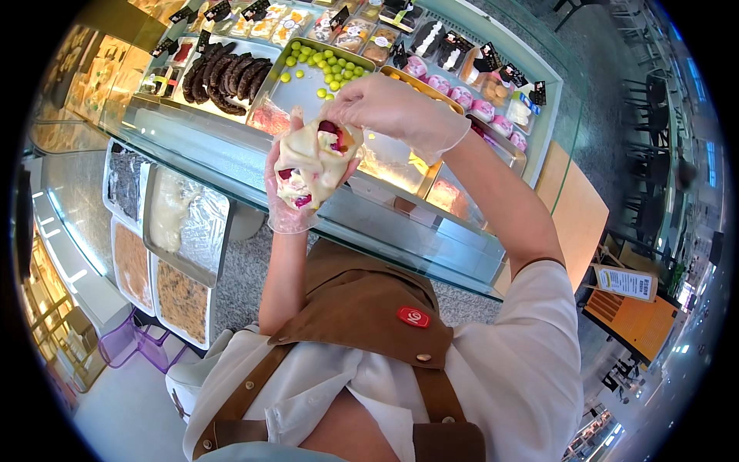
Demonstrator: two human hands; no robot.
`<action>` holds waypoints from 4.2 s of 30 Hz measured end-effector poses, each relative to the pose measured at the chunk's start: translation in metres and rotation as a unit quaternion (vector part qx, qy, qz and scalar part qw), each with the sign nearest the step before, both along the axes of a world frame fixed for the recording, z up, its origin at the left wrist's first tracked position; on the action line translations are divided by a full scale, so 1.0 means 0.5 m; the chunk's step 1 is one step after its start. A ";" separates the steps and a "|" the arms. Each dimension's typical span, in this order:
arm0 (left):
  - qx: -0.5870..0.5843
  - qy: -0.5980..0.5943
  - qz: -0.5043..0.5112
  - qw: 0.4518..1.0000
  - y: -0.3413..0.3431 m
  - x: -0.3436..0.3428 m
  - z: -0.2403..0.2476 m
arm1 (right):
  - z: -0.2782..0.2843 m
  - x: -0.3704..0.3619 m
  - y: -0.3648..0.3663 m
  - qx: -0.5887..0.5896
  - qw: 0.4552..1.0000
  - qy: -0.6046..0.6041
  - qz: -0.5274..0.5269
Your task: The person assembles a dessert by filling a dough ball with green grapes, yellow fruit, and red fruit, then sealing it. They roll the sealed ball in a dark crumb coating and hand it to a customer. Finally, they wash their hands at a sink.
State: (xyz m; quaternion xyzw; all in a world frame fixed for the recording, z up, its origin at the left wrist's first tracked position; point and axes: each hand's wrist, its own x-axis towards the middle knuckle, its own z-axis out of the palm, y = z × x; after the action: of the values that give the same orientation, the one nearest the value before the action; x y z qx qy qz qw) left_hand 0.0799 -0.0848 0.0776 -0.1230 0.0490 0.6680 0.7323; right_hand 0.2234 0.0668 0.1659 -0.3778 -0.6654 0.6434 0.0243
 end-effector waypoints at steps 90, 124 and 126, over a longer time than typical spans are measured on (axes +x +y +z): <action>-0.153 0.206 -0.119 0.959 -0.057 -0.021 0.028 | -0.212 -0.060 -0.313 0.434 0.822 0.316 -0.190; 0.057 0.008 0.192 0.980 -0.232 0.065 0.001 | 0.030 -0.004 -0.226 0.033 0.984 0.169 0.039; 0.043 0.007 0.180 0.983 -0.251 0.058 0.001 | 0.034 -0.060 -0.213 0.047 0.989 0.081 0.118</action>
State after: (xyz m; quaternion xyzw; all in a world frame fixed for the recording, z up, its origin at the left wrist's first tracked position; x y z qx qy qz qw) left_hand 0.1088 -0.2101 0.0781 -0.0932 0.0021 0.7911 0.6045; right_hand 0.1934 -0.0396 0.1828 -0.2414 -0.7306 0.6384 0.0196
